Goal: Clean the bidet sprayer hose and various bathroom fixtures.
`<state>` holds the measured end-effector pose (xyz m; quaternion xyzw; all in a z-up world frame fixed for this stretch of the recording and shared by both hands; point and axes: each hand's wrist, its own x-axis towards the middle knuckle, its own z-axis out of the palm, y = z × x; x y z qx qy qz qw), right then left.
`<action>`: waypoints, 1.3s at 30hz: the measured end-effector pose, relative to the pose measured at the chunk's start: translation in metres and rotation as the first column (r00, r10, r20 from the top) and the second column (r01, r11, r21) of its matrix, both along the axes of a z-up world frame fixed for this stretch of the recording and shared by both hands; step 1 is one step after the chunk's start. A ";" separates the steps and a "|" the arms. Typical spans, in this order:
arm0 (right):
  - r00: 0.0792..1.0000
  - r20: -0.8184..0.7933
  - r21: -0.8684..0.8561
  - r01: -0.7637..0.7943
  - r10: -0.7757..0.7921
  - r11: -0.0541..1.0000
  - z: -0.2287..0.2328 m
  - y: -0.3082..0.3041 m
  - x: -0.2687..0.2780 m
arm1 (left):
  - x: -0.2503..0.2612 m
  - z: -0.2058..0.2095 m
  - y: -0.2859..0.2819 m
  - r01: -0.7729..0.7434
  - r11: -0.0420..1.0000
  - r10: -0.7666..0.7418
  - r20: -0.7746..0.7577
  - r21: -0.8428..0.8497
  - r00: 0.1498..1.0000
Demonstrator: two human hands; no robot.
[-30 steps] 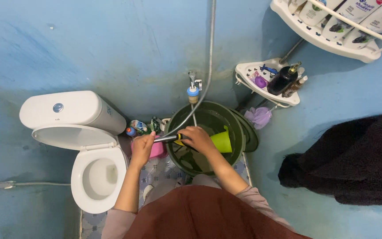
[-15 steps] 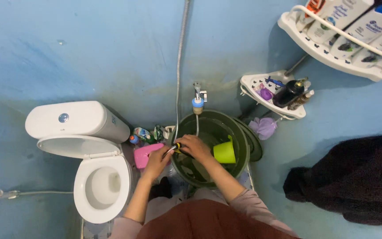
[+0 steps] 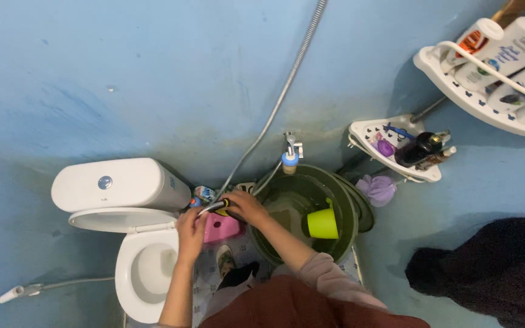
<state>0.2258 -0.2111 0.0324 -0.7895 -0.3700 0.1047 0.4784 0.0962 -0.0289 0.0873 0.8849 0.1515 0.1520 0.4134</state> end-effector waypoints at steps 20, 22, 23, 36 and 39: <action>0.954 0.287 -0.151 -0.047 0.089 0.987 0.045 -0.009 0.020 | 0.051 -0.002 0.036 0.337 0.827 -0.408 -0.069 -0.450 0.910; 0.964 0.255 -0.098 -0.054 0.077 0.994 0.035 -0.021 0.030 | 0.048 -0.007 0.044 0.336 0.851 -0.385 -0.043 -0.404 0.922; 0.943 0.333 -0.063 -0.009 0.030 0.998 0.030 -0.029 0.035 | 0.046 -0.006 0.049 0.283 0.869 -0.340 -0.074 -0.405 0.937; 0.933 0.345 -0.288 0.002 0.102 0.958 0.035 0.004 0.017 | 0.069 0.001 0.032 0.396 0.810 -0.510 -0.186 -0.432 0.840; 0.926 0.373 -0.275 0.045 0.064 0.960 0.029 0.004 0.013 | 0.075 -0.010 0.029 0.492 0.813 -0.550 -0.134 -0.310 0.824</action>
